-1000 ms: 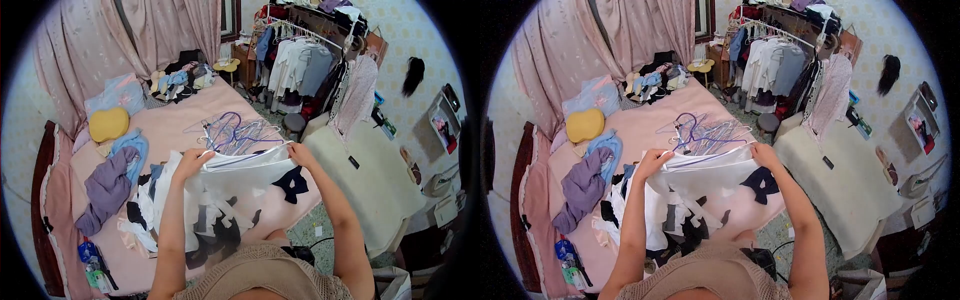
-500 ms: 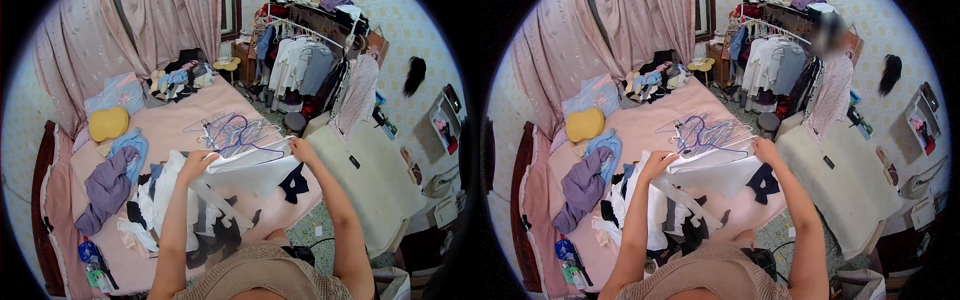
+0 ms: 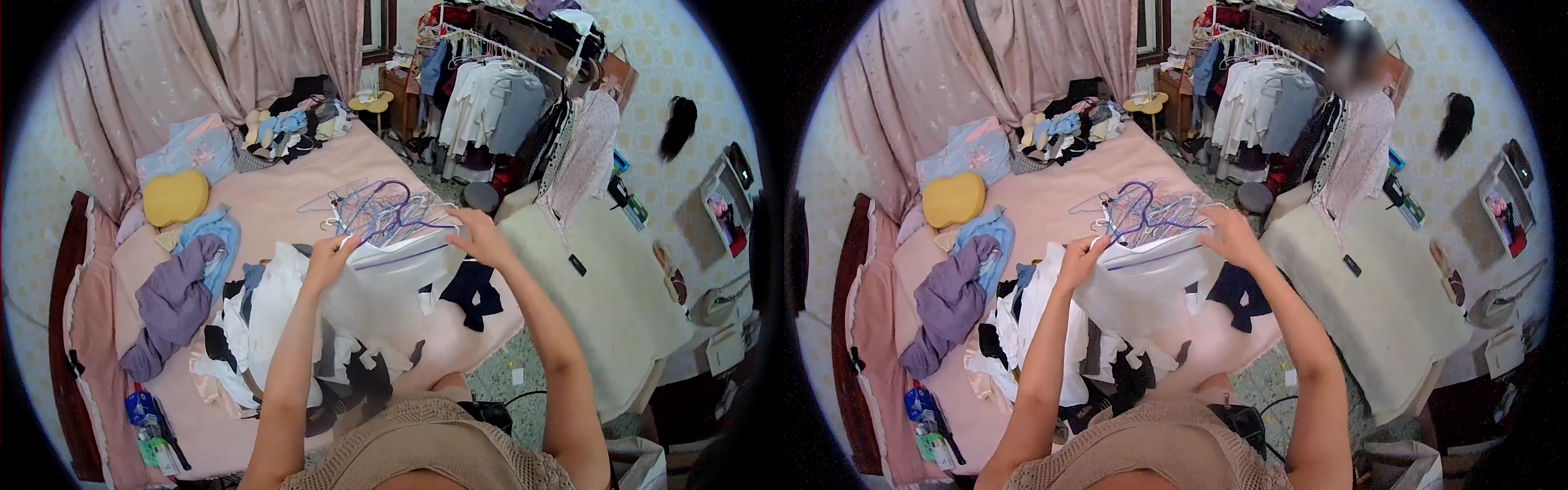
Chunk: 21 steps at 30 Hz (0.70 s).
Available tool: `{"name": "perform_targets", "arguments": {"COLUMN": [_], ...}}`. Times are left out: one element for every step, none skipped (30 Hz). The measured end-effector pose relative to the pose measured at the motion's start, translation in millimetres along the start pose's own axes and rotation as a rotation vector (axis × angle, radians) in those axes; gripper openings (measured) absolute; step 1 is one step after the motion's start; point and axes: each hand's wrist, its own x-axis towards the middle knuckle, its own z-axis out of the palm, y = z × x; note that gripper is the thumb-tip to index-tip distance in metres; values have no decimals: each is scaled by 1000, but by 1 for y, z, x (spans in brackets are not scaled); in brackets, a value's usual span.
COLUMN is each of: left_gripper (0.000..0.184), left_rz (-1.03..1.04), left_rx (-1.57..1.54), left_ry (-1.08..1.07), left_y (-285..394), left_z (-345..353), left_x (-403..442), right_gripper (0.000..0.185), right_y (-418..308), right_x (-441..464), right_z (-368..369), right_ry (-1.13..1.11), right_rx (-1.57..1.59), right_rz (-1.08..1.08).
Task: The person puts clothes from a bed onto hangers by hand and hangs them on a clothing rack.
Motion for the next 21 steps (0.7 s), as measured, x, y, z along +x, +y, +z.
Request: {"name": "perform_targets", "arguments": {"left_gripper": [37,37,34,32,32,31,31,31,31,32,31,31,32,33,33,35,38,38,41,44,44], "left_rz": [21,19,-33,-84,-85,-103,-122,-126,-57,13,-6,-8,-7,-6,-6,1,7,5,-67,-139,-136], "left_rx": [-45,-46,-54,-61,-60,-142,-223,-221,-114,-8,5,5,-31,-67,-67,-83,-100,-102,-175,-247,-248], "left_ry": [-5,0,37,74,81,182,280,284,264,244,192,195,122,49,50,63,75,74,-22,-118,-117], "left_y": [-3,-6,-7,-8,-10,-10,-10,-10,-8,-5,-3,-1,1,3,0,-3,-6,-6,-6,-6,-12], "left_z": [0,-1,-5,-9,-14,-20,-25,-28,-31,-33,-33,-34,-35,-35,-35,-36,-36,-36,-37,-39,-39], "left_x": [2,2,3,5,8,10,11,11,11,11,10,9,8,8,10,12,12,11,10,9,7], "right_gripper": [28,28,22,18,16,16,17,17,16,16,15,14,12,12,12,12,12,12,12,12,13], "right_y": [-2,-3,-7,-10,-15,-14,-10,-7,-5,-5,-5,-5,-3,-2,-2,-1,2,5,7,8,7], "right_x": [1,0,1,2,1,3,5,6,7,8,9,10,10,10,11,12,11,10,10,9,8], "right_z": [1,3,5,8,10,8,5,1,-4,-7,-9,-10,-10,-11,-13,-14,-15,-16,-17,-18,-20], "right_ry": [29,25,-42,-109,68,64,76,89,64,60,88,117,134,133,172,210,208,195,185,185,206], "right_rx": [-67,-65,1,68,48,52,-2,-57,-213,-211,-276,-341,-308,-307,-254,-200,-201,-160,-120,-121,-76], "right_rz": [-74,-77,20,116,47,42,46,50,15,12,-12,-37,-12,-13,1,16,18,36,52,51,77]}}
